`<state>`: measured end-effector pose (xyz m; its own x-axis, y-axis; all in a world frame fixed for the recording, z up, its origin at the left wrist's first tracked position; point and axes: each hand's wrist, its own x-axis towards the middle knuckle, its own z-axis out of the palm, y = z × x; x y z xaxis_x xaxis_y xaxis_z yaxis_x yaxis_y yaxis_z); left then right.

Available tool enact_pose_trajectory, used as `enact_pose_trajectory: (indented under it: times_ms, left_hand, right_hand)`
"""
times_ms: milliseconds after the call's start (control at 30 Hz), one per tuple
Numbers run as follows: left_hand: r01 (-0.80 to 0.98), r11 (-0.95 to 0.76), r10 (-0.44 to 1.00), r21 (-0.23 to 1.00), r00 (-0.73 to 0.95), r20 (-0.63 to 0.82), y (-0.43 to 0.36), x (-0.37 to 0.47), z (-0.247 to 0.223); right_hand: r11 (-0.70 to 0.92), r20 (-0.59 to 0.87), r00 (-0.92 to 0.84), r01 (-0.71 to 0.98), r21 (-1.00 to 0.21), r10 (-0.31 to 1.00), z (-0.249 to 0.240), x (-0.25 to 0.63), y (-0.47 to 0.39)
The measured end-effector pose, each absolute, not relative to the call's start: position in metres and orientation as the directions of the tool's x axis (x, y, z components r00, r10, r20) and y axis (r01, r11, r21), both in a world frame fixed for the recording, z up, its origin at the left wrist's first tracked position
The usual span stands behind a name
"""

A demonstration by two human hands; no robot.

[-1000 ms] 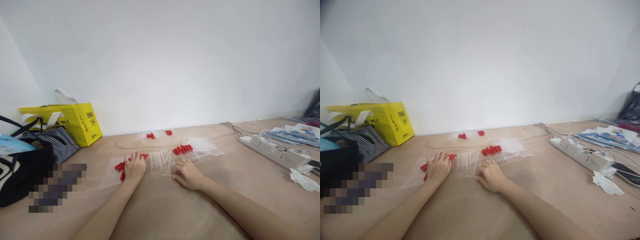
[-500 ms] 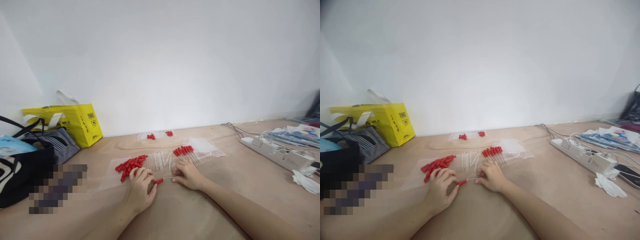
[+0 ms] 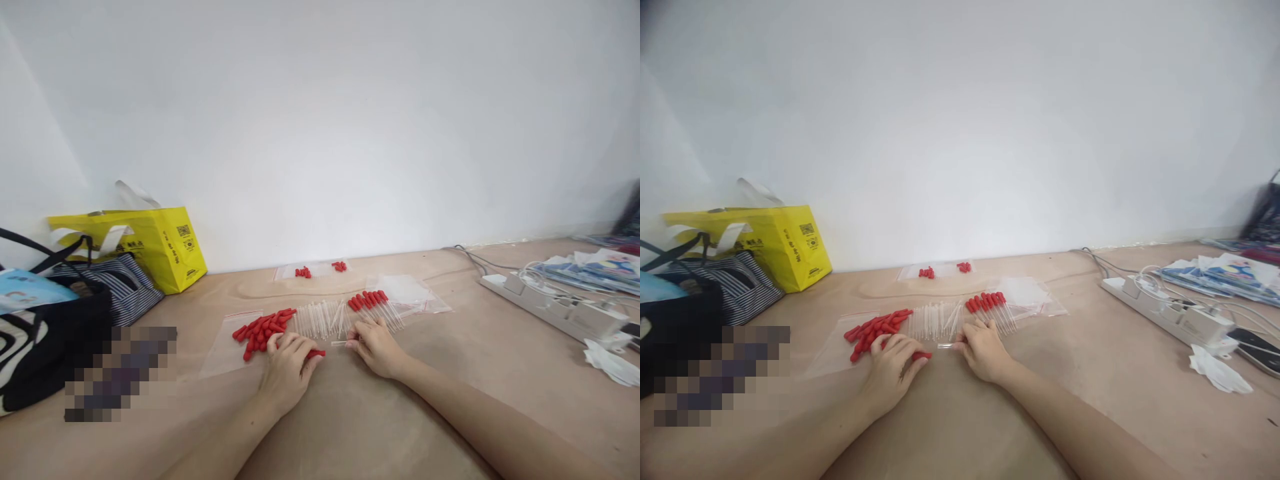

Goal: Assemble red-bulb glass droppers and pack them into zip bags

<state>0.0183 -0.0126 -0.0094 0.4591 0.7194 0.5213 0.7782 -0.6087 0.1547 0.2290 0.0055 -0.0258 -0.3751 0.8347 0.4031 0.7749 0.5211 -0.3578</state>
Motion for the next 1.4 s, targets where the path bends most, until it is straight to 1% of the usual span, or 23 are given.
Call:
enact_pose_trajectory:
  times_ms: [133, 233, 400, 567, 767, 933, 1067, 1267, 1400]
  left_hand:
    - [0.783, -0.591, 0.745, 0.193, 0.437, 0.504, -0.011, 0.017, -0.012]
    - [0.777, -0.6, 0.739, 0.188, 0.449, 0.503, -0.011, 0.018, -0.012]
    - [0.774, -0.605, 0.732, 0.187, 0.448, 0.514, -0.012, 0.021, -0.011]
    - [0.767, -0.614, 0.717, 0.183, 0.447, 0.534, -0.013, 0.022, -0.01]
    - [0.729, -0.655, 0.69, 0.197, 0.472, 0.549, -0.017, 0.024, -0.007]
    - [0.688, -0.698, 0.652, 0.198, 0.497, 0.572, -0.021, 0.026, -0.005]
    - [0.675, -0.714, 0.634, 0.185, 0.513, 0.579, -0.022, 0.029, -0.005]
    - [0.663, -0.731, 0.607, 0.159, 0.527, 0.594, -0.023, 0.03, -0.006]
    - [0.68, -0.715, 0.624, 0.162, 0.517, 0.586, -0.022, 0.031, -0.007]
  right_hand:
    - [0.568, 0.454, -0.391, 0.736, -0.369, 0.801, -0.026, 0.226, 0.002]
    - [0.593, 0.464, -0.417, 0.726, -0.347, 0.781, -0.024, 0.221, -0.003]
    - [0.612, 0.481, -0.421, 0.703, -0.363, 0.769, -0.023, 0.214, -0.01]
    - [0.647, 0.51, -0.445, 0.684, -0.337, 0.736, -0.026, 0.212, -0.012]
    - [0.695, 0.528, -0.511, 0.68, -0.235, 0.678, -0.028, 0.214, -0.01]
    - [0.751, 0.567, -0.573, 0.648, -0.128, 0.592, -0.028, 0.217, -0.008]
    - [0.767, 0.62, -0.572, 0.638, -0.076, 0.537, -0.029, 0.216, -0.008]
    - [0.788, 0.637, -0.58, 0.611, -0.072, 0.508, -0.028, 0.21, -0.01]
    - [0.777, 0.624, -0.564, 0.62, -0.114, 0.541, -0.026, 0.21, -0.009]
